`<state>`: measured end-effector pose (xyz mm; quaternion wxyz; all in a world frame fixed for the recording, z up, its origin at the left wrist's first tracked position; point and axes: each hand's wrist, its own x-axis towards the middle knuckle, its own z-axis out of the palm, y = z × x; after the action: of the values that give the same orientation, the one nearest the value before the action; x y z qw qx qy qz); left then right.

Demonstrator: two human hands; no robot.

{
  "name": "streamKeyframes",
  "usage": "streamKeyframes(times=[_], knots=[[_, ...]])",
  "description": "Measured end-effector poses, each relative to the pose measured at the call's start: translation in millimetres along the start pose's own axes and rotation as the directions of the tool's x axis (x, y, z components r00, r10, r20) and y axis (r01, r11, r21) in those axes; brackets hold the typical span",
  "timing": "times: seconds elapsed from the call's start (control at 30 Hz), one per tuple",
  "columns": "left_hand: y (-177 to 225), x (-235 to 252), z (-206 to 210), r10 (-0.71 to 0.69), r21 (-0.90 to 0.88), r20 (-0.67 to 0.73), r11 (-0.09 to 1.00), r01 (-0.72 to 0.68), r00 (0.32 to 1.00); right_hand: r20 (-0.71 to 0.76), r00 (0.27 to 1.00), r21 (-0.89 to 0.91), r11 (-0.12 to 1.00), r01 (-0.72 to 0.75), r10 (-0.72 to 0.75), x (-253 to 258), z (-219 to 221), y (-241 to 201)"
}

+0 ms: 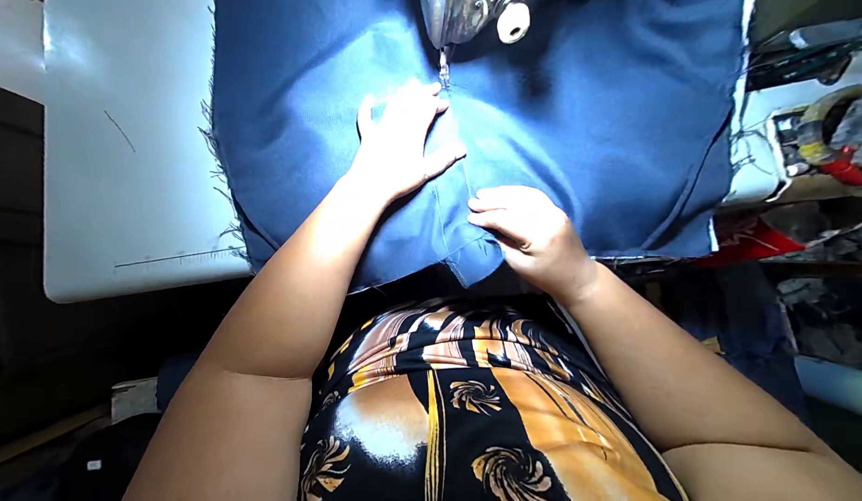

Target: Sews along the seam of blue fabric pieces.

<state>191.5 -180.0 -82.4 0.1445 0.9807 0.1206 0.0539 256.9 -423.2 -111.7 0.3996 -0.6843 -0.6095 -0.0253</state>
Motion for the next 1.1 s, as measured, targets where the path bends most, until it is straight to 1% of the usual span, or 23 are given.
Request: streamKeyframes(times=[0.23, 0.43, 0.83, 1.1], knots=[[-5.8, 9.5, -1.2, -0.014, -0.033, -0.013, 0.999, 0.014, 1.000, 0.041, 0.998, 0.000, 0.999, -0.046, 0.046, 9.5, -3.6, 0.7], [-14.2, 21.4, -2.6, -0.006, -0.042, -0.032, 0.999, 0.005, 0.999, 0.048, 0.998, -0.012, 0.999, -0.044, 0.044, 20.8, -3.0, 5.0], [-25.7, 41.5, -11.0, -0.028, -0.045, 0.019, 0.999, 0.029, 0.999, 0.087, 0.996, -0.049, 0.998, -0.032, 0.036, 39.7, -2.7, 15.1], [-30.4, 54.6, -16.4, -0.072, 0.013, 0.048, 0.997, 0.072, 0.996, 0.092, 0.995, -0.071, 0.997, -0.038, 0.044, 50.6, -2.7, 21.9]])
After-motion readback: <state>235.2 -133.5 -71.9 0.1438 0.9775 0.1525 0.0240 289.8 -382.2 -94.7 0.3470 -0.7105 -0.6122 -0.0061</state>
